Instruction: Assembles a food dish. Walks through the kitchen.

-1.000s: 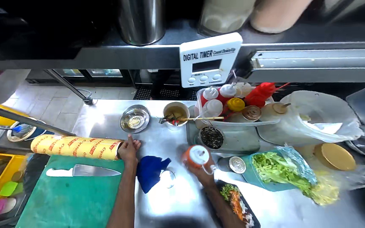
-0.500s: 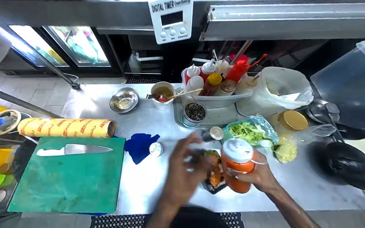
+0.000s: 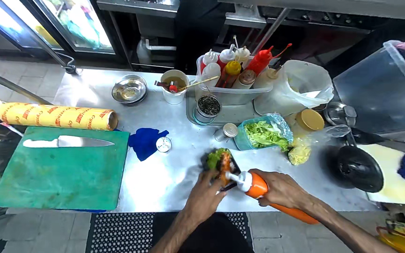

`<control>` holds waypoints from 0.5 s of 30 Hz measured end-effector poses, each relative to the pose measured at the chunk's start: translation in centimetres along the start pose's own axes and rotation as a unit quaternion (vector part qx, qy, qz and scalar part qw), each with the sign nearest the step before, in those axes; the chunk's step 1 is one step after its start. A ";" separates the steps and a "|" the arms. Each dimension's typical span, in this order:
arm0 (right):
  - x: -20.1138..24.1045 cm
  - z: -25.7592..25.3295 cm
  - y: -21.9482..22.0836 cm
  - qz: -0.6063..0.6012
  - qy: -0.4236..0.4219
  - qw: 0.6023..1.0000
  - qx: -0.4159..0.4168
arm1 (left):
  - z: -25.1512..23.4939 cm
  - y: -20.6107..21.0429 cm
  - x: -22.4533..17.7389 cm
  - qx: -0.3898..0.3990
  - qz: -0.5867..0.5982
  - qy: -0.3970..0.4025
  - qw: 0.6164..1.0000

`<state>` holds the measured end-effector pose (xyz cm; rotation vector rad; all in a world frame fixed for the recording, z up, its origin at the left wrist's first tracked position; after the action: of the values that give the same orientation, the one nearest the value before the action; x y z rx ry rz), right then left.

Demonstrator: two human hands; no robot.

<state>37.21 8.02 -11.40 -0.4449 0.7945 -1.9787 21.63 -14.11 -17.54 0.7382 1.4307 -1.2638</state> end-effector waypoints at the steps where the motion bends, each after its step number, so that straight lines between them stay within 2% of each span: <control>1: 0.0 -0.1 0.1 0.003 -0.004 1.000 -0.001 | 0.0 0.4 0.4 -0.027 0.089 -0.008 0.996; 3: 0.2 -0.2 0.1 0.008 -0.011 1.000 -0.001 | -0.4 0.6 1.0 -0.093 0.272 -0.052 0.956; 5: 0.5 -0.3 0.3 0.015 -0.019 1.000 -0.003 | -1.0 0.2 1.0 -0.108 0.340 -0.062 0.932; 9: 0.9 -0.7 0.6 0.030 -0.027 0.999 -0.009 | -1.5 -0.5 -0.3 -0.079 0.299 -0.020 0.951; 15: 1.3 -1.4 -0.9 0.087 -0.003 0.996 -0.002 | 1.5 0.5 -1.4 -0.106 0.172 0.079 0.976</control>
<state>35.17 7.77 -11.85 -0.3716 0.8071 -1.8145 22.90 -15.15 -16.24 0.9090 1.4622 -0.7873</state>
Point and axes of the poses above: each hand's wrist, its own z-axis away from the middle knuckle, its own y-axis out of the palm, x = y × z, the point moved 3 cm from there along -z, towards the middle knuckle, and after that the axes turned 11 degrees about z, right-handed, at the moved point
